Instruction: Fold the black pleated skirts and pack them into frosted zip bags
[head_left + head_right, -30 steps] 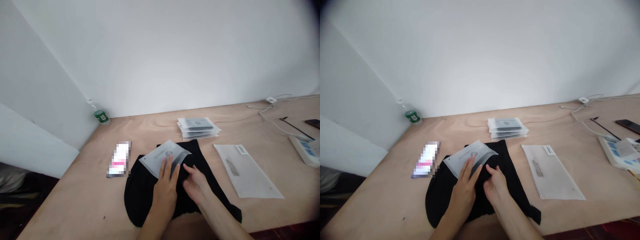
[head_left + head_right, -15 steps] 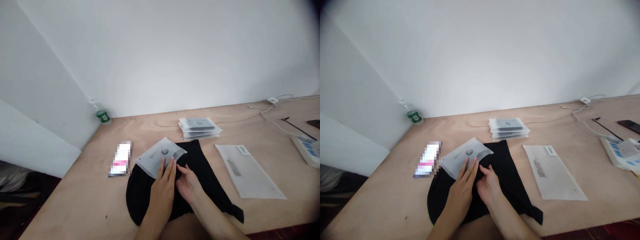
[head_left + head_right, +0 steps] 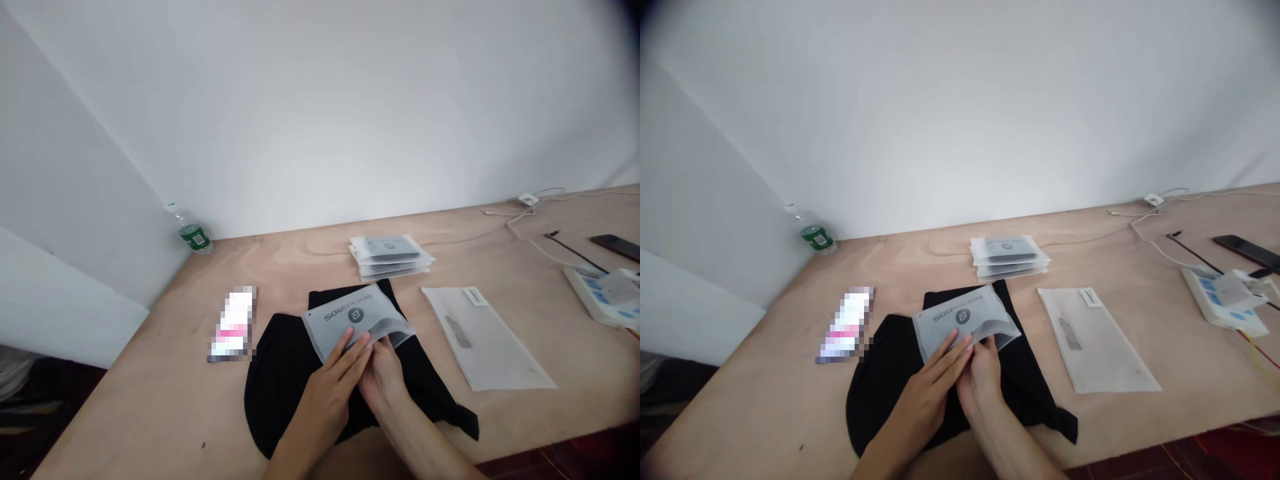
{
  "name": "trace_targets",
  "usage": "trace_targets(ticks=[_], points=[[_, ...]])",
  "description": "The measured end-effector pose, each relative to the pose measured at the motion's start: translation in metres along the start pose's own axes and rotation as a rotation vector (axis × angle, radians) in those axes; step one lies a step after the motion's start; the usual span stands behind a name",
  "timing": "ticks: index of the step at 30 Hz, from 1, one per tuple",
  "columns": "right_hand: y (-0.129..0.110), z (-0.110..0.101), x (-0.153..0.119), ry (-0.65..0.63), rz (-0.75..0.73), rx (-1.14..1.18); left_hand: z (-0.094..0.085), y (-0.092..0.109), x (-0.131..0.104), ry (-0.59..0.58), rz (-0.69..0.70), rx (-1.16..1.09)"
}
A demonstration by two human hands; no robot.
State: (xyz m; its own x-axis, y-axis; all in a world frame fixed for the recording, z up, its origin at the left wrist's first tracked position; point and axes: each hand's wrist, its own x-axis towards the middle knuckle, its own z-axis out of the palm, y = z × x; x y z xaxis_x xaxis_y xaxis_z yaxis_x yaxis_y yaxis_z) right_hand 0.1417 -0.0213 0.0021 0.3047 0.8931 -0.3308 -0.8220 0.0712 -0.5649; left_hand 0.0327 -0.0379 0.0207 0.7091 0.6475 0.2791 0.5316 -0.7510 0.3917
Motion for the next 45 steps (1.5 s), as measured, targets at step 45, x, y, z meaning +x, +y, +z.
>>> trace_targets(ticks=[45], points=[[0.014, 0.002, -0.017, -1.013, -1.229, -1.711, -0.032, -0.057, -0.05, 0.282, -0.062, 0.146]])
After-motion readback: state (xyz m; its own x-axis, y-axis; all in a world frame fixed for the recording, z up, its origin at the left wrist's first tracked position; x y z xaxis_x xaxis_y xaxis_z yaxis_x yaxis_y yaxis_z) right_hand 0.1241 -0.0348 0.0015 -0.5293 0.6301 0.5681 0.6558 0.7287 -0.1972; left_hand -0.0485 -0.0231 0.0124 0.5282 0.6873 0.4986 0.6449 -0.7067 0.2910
